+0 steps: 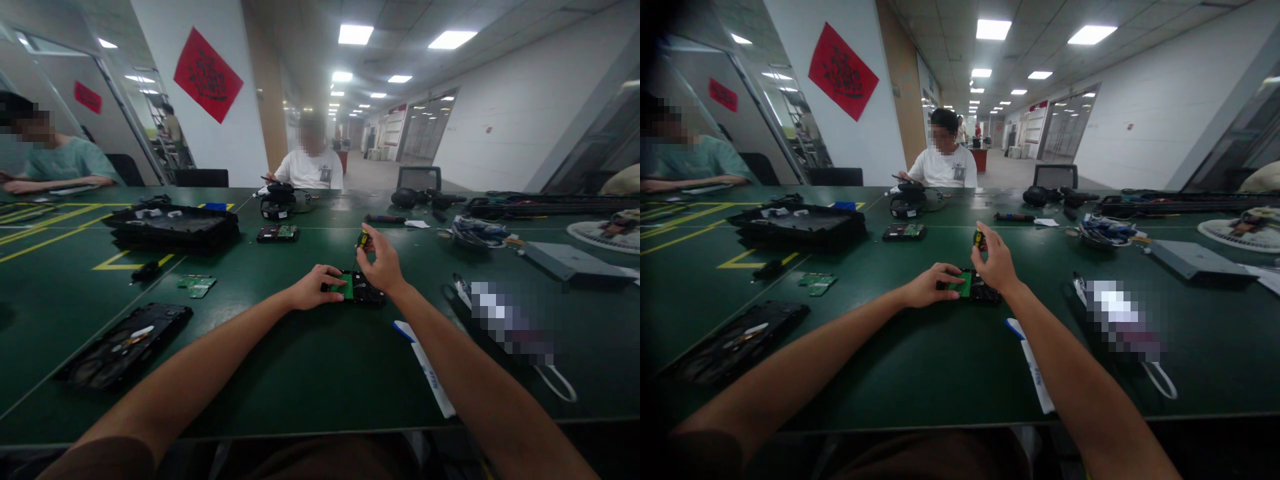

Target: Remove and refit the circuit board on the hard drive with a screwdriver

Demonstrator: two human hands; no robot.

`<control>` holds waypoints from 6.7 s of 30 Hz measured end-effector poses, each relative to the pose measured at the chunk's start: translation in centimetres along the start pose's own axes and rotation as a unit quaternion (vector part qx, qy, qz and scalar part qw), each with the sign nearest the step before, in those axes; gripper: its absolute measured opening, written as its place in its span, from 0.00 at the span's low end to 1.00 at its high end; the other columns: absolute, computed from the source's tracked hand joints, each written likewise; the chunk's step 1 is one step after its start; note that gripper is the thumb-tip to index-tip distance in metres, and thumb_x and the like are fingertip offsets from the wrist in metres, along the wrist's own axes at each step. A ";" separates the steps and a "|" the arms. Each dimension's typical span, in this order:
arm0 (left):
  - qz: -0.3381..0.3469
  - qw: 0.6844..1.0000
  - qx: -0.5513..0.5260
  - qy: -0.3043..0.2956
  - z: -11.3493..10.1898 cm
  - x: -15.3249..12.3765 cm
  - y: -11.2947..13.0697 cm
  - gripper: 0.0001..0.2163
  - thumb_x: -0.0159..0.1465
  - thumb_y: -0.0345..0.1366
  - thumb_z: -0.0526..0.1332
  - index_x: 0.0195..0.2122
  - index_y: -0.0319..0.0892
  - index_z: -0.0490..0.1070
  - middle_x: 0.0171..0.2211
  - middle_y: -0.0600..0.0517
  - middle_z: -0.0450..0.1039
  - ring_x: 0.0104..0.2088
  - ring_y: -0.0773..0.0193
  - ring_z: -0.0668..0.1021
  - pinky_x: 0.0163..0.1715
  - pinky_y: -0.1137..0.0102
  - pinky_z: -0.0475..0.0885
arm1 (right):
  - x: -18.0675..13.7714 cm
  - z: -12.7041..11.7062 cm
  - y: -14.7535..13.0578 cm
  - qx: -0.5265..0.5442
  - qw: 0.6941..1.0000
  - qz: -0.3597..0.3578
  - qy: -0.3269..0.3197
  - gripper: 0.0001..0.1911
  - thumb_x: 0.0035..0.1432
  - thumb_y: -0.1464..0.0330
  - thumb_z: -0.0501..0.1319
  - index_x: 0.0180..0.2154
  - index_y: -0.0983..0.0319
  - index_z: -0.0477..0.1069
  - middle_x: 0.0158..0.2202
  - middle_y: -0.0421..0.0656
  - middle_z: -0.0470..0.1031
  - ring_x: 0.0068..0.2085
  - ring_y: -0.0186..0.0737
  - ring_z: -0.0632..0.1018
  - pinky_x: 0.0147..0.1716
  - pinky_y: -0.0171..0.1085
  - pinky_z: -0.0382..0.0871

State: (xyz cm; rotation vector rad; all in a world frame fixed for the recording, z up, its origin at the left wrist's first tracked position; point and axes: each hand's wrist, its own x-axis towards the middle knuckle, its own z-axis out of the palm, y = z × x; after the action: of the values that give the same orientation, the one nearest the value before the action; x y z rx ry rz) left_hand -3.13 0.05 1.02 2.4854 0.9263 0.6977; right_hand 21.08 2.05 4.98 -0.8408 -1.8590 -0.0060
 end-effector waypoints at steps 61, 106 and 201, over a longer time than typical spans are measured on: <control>0.012 1.000 0.006 0.009 0.0 -0.1 0.1 0.21 0.64 0.49 0.70 0.55 0.49 0.80 0.59 0.44 0.71 0.60 0.48 0.71 0.63 0.52 0.65 | 0.0 0.1 0.0 -0.024 1.000 -0.006 0.015 0.28 0.66 0.63 0.62 0.65 0.53 0.62 0.49 0.48 0.74 0.40 0.46 0.78 0.42 0.50 0.81; -0.002 1.000 -0.006 0.004 -0.2 -0.2 0.4 0.20 0.64 0.50 0.70 0.55 0.51 0.79 0.59 0.45 0.71 0.61 0.48 0.70 0.63 0.51 0.64 | 0.0 0.0 -0.2 -0.004 1.000 0.000 0.014 0.28 0.66 0.63 0.62 0.66 0.52 0.62 0.49 0.47 0.74 0.41 0.45 0.79 0.43 0.49 0.81; 0.002 1.000 -0.011 0.006 0.0 -0.3 0.3 0.21 0.64 0.50 0.70 0.56 0.51 0.79 0.60 0.45 0.70 0.61 0.48 0.70 0.64 0.51 0.64 | 0.0 0.1 -0.1 -0.012 0.999 0.004 0.029 0.27 0.67 0.67 0.59 0.66 0.54 0.60 0.53 0.51 0.72 0.45 0.48 0.79 0.46 0.51 0.80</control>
State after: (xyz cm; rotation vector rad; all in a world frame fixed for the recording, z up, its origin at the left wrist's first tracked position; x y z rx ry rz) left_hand -3.15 -0.35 1.12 2.4667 0.9135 0.7207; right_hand 20.94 1.96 4.97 -0.8576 -1.8045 -0.0474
